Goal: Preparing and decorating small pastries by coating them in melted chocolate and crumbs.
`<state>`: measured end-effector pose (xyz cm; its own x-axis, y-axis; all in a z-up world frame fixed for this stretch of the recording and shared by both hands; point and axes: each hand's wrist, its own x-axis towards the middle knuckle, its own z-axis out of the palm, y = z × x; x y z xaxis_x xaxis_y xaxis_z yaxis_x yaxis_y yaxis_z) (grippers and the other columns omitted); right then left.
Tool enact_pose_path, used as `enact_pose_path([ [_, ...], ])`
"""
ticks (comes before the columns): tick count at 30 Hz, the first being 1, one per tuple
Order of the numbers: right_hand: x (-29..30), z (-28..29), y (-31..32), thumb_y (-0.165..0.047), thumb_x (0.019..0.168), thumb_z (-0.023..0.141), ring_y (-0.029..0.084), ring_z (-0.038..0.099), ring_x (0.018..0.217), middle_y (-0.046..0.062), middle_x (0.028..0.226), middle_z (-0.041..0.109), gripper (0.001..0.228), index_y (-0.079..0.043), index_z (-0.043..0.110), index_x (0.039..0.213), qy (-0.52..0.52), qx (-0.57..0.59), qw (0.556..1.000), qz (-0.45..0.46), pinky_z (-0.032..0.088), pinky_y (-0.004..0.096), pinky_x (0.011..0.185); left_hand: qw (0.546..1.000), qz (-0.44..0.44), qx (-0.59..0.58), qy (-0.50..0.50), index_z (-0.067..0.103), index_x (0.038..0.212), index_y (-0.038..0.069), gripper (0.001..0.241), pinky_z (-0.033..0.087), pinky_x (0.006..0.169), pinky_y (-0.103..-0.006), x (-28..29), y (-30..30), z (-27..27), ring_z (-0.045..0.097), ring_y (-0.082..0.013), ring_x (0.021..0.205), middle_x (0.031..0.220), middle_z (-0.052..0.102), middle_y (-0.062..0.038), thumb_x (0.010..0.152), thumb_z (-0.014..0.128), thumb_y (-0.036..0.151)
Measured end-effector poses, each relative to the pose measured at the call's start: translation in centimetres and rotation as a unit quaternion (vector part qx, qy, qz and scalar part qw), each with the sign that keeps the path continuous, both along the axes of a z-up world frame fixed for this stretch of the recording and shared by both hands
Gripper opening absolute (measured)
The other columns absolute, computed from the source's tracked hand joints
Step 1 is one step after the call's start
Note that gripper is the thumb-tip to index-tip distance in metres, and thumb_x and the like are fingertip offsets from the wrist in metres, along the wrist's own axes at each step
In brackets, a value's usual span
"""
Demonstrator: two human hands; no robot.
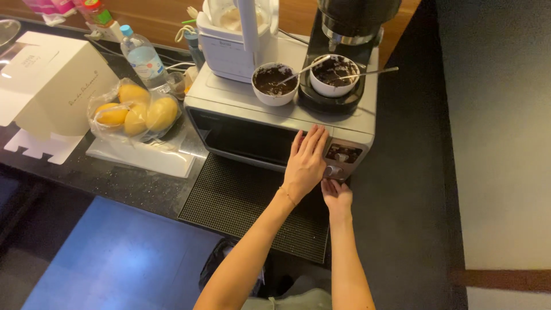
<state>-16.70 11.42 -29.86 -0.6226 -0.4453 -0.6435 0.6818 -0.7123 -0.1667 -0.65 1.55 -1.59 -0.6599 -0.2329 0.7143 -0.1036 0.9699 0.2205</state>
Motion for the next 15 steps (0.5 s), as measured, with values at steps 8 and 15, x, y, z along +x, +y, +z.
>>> enact_pose_path([
  [8,0.8,1.4,1.0,-0.007,0.102,0.041,0.037,0.048,0.134,0.025,0.145,0.047,0.040,0.010,0.045,0.138,0.156,-0.120,0.980,0.020,0.039,0.052,0.121,0.999,-0.028,0.024,0.024,0.051,0.144,-0.006,0.065,0.028,0.126,-0.0473,2.8,0.8,0.2,0.041,-0.0320,0.149,0.151,0.052,-0.018,0.081,0.062,0.007],
  [15,-2.3,-12.7,-1.6,-0.012,0.100,0.048,0.034,0.062,0.104,0.019,0.110,0.067,0.028,0.002,0.060,0.120,0.049,0.022,0.997,0.060,0.049,0.048,0.101,0.989,-0.041,0.091,0.106,0.058,0.135,0.003,0.052,0.036,0.123,-0.0507,12.7,3.5,-1.1,0.055,-0.0301,0.141,0.141,0.060,-0.011,0.085,0.070,0.000],
])
